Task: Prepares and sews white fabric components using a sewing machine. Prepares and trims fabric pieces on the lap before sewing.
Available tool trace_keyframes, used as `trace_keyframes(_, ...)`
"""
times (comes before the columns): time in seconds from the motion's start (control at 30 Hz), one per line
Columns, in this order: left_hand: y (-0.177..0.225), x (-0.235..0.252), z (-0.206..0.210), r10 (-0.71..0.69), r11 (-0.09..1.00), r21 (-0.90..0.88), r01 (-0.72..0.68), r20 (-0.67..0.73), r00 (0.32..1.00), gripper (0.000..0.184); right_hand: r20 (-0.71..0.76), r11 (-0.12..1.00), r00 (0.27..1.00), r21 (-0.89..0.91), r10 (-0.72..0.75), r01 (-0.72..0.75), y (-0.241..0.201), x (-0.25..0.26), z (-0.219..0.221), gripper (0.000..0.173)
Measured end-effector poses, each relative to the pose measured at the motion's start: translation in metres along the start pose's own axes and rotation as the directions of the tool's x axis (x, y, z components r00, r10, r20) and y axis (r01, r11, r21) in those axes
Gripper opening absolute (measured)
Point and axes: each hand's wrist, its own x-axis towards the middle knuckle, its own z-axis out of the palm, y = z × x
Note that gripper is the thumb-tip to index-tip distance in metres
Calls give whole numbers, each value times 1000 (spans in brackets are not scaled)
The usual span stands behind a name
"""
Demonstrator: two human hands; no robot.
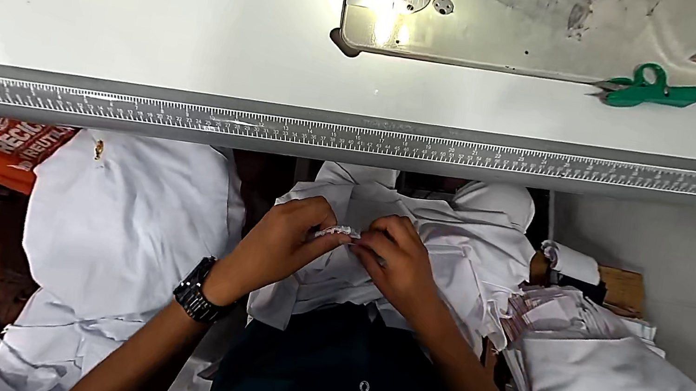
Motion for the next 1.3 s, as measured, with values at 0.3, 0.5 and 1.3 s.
trace_keyframes(0.3,27,-14,-26,-194,981,-18,193,-139,971,22,-45,956,969,-182,-241,229,-39,28,-35,14)
trace_keyframes(0.5,18,-44,-49,-337,457,-608,649,557,759,35,216,895,890,-111,-402,432,-3,38,-30,20)
trace_keyframes(1.3,-17,15,8,-310,296,-765,572,489,815,6,-129,952,983,262,-130,161,4,-1,-7,17)
